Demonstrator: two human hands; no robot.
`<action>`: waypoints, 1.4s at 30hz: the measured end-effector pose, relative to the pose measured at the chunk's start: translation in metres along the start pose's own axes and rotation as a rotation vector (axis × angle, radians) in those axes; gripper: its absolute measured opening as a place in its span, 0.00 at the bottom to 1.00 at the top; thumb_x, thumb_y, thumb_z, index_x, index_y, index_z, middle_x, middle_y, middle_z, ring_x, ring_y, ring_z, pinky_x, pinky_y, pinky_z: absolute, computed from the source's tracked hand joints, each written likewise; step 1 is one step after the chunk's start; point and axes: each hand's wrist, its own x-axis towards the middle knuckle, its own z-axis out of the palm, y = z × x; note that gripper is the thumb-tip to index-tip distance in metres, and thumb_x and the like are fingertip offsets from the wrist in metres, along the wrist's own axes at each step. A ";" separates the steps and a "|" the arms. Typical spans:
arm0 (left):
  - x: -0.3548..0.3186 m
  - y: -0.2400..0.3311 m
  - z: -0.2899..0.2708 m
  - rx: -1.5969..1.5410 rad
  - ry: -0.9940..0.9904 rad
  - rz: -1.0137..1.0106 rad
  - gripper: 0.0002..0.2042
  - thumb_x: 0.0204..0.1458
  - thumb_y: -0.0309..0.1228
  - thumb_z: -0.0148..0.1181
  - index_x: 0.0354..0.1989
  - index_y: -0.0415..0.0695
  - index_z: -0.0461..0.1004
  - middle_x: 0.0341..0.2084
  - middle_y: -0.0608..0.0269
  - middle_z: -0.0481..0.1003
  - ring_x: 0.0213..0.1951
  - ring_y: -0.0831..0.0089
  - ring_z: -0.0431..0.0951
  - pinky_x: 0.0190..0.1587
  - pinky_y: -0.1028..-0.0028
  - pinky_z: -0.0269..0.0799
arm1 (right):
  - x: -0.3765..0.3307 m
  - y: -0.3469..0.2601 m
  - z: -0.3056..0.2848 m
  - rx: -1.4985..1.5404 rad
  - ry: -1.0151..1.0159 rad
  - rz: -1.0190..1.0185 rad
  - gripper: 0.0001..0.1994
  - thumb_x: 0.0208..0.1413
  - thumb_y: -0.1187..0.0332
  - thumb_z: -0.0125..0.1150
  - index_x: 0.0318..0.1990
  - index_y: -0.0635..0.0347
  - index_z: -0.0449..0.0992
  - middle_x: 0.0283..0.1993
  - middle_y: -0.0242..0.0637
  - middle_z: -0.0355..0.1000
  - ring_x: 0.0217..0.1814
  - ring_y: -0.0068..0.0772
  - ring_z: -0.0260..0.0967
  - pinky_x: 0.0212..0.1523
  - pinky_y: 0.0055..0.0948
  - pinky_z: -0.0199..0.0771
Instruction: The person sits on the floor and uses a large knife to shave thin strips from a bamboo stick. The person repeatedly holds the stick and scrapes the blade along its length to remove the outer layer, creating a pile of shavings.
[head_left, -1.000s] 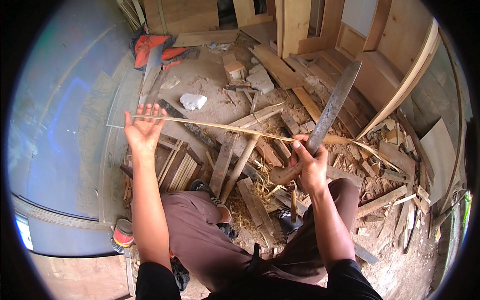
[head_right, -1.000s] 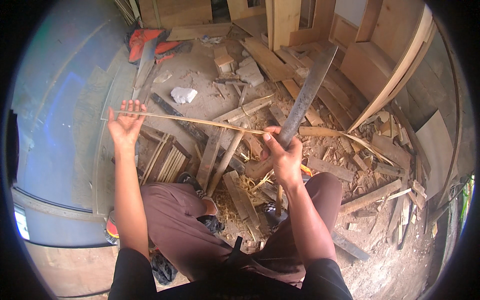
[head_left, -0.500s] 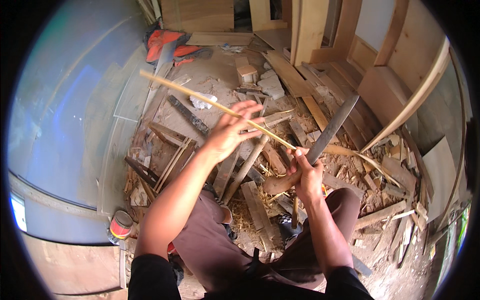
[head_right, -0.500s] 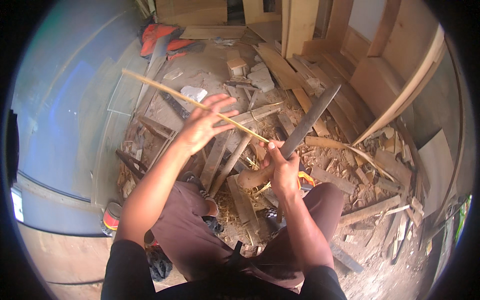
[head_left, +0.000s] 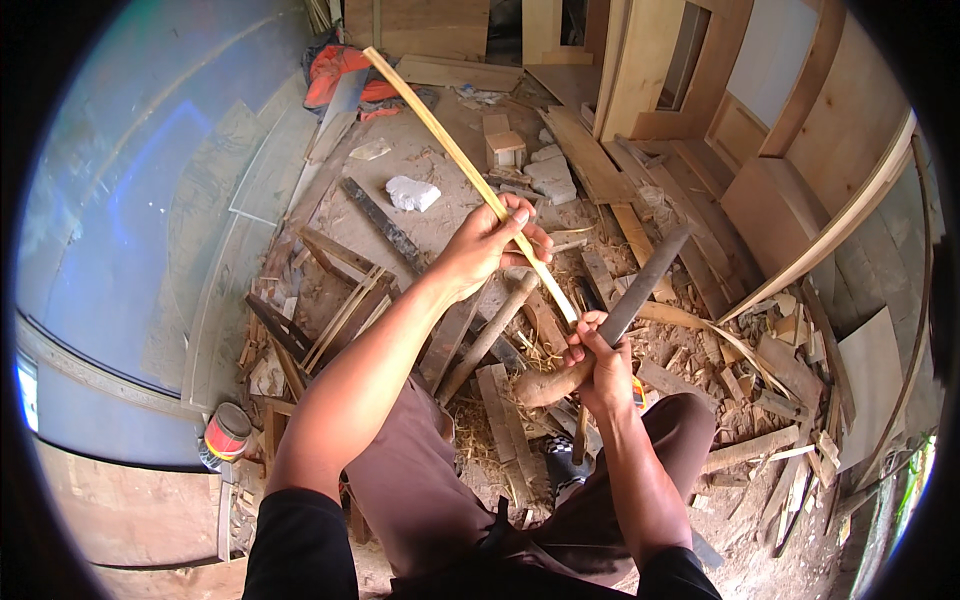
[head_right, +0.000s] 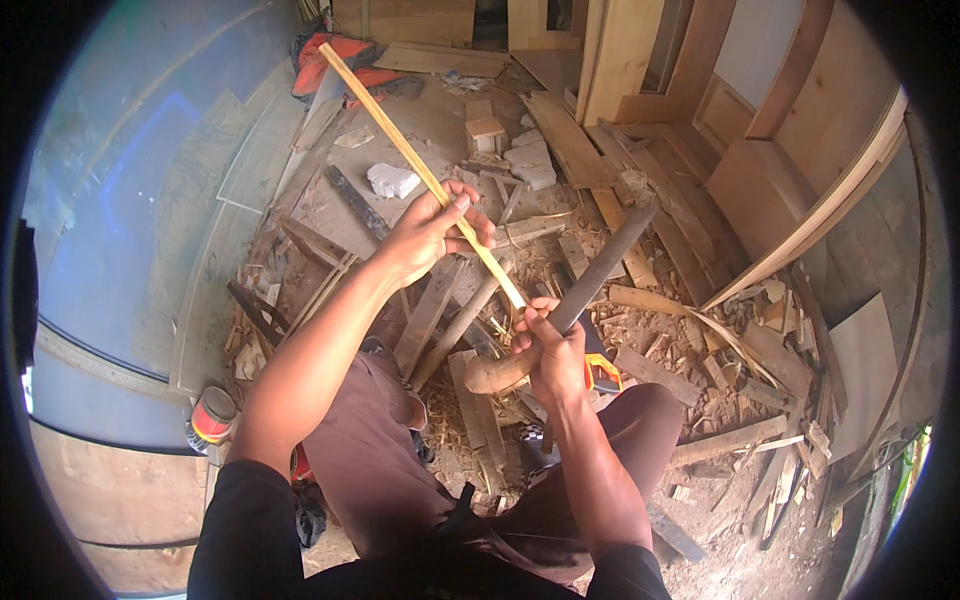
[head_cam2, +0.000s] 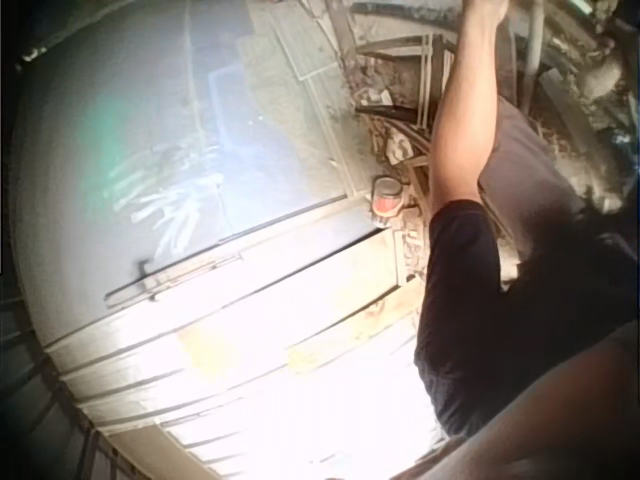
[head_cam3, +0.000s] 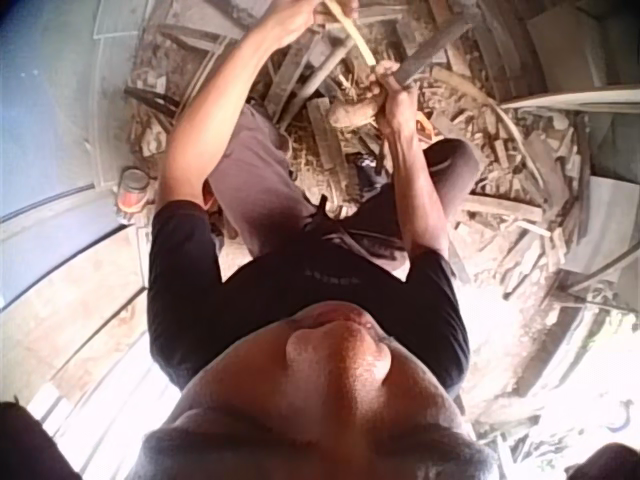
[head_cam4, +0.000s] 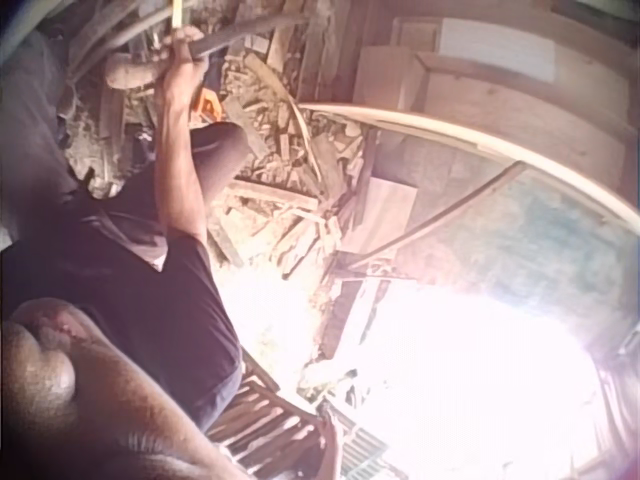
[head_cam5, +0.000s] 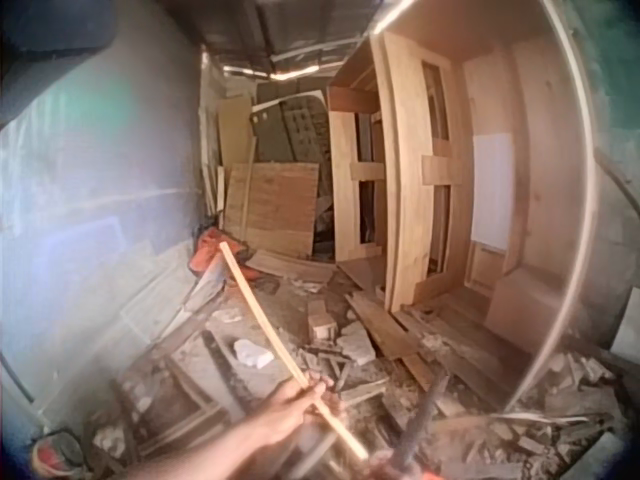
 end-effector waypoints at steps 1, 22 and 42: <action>0.004 -0.004 -0.004 -0.007 0.043 0.005 0.11 0.69 0.40 0.48 0.48 0.45 0.64 0.35 0.55 0.79 0.37 0.63 0.82 0.44 0.62 0.81 | 0.000 -0.002 0.001 0.004 -0.003 -0.034 0.07 0.60 0.75 0.61 0.44 0.60 0.72 0.29 0.34 0.71 0.26 0.24 0.65 0.29 0.29 0.70; -0.018 -0.012 0.020 0.664 -0.408 -0.248 0.13 0.60 0.28 0.61 0.52 0.39 0.75 0.25 0.64 0.77 0.23 0.82 0.71 0.26 0.78 0.67 | 0.027 -0.024 -0.025 0.201 0.286 -0.171 0.13 0.63 0.65 0.64 0.48 0.63 0.71 0.42 0.37 0.72 0.30 0.25 0.64 0.33 0.30 0.71; -0.096 0.065 -0.005 0.378 -0.106 0.175 0.11 0.56 0.26 0.66 0.45 0.33 0.79 0.35 0.55 0.81 0.40 0.64 0.83 0.47 0.68 0.77 | 0.075 0.044 -0.049 0.543 0.328 0.143 0.03 0.67 0.72 0.54 0.41 0.61 0.68 0.30 0.33 0.63 0.31 0.27 0.63 0.36 0.29 0.72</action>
